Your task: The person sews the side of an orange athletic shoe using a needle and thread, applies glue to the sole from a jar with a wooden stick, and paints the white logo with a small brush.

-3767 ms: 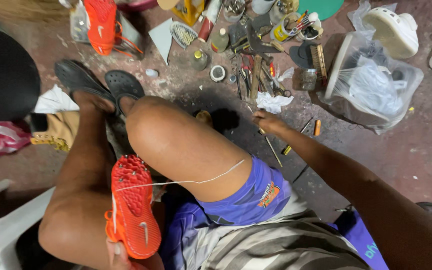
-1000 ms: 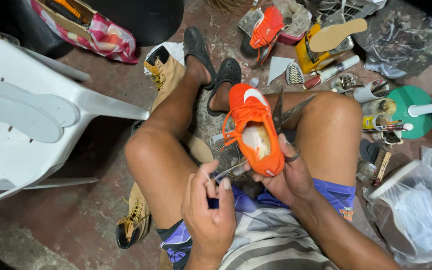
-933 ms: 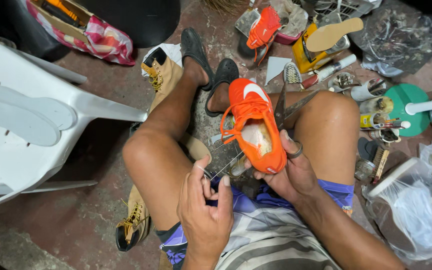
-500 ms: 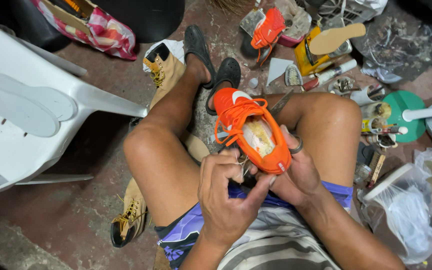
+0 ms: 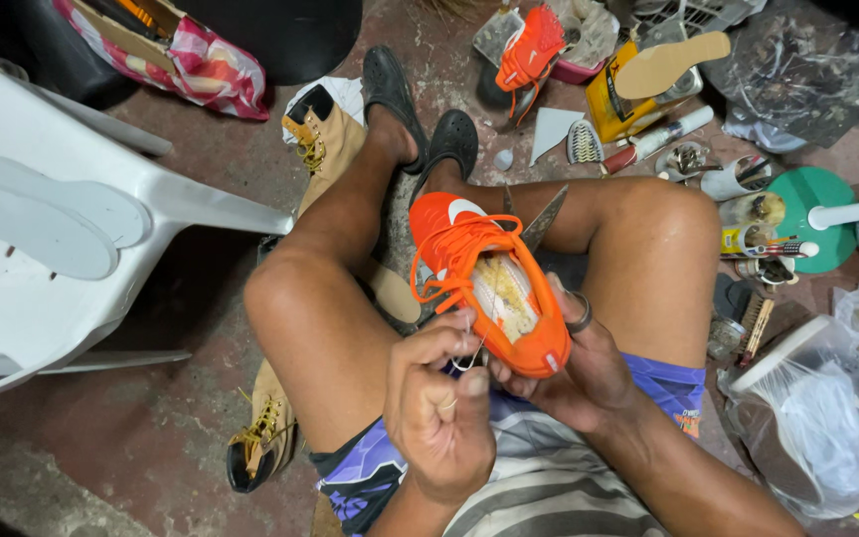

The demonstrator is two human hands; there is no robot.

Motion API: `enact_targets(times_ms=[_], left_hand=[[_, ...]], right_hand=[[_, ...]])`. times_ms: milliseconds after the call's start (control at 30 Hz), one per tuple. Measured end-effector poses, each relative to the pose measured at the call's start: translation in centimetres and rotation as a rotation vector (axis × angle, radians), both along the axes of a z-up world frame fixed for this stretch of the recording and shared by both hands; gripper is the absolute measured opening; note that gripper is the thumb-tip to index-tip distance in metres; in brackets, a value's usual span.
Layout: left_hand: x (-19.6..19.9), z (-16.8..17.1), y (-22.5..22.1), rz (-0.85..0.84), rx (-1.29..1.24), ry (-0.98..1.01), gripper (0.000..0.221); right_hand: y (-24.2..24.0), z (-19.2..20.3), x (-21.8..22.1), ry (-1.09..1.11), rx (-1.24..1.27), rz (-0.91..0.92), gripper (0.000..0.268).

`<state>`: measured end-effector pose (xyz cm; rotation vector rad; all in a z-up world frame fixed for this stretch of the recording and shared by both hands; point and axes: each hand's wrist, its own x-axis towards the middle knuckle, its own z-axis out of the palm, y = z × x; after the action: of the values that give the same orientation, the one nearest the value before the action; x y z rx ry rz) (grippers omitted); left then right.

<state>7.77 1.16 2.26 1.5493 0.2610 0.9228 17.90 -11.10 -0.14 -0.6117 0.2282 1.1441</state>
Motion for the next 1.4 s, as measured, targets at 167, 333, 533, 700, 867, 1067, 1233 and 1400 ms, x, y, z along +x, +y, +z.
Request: enact_targets(times_ms=[167, 333, 533, 700, 867, 1067, 1233, 1400], left_hand=[[0.6, 0.1, -1.1, -0.116, -0.186, -0.106, 0.017], [3.8, -0.1, -2.9, -0.112, -0.391, -0.210, 0.020], [8.3, -1.8, -3.8, -0.025, -0.019, 0.019, 0.042], [9.7, -2.8, -5.8, -0.065, 0.088, 0.099, 0.043], [9.9, -3.3, -6.3, -0.122, 0.167, 0.072, 0.044], [9.8, -2.8, -6.7, -0.206, 0.303, -0.007, 0.044], [9.9, -3.0, -7.1, -0.193, 0.311, -0.016, 0.042], [10.1, -3.0, -7.1, -0.195, 0.314, 0.011, 0.041]], right_hand=[[-2.5, 0.3, 0.2, -0.164, -0.042, -0.036, 0.074], [-3.6, 1.1, 2.4, -0.646, -0.186, -0.078, 0.075], [-9.0, 1.5, 4.7, -0.945, -0.786, 0.005, 0.058], [-15.8, 2.9, 1.3, -0.889, -1.002, 0.063, 0.040], [-21.1, 6.6, -3.4, -0.705, -0.762, 0.430, 0.037], [-22.8, 7.2, -2.9, -0.334, -0.755, 0.324, 0.044], [-21.3, 7.2, -0.7, -0.120, -0.668, 0.148, 0.048], [-18.0, 7.2, 0.5, -0.157, -0.748, 0.132, 0.052]])
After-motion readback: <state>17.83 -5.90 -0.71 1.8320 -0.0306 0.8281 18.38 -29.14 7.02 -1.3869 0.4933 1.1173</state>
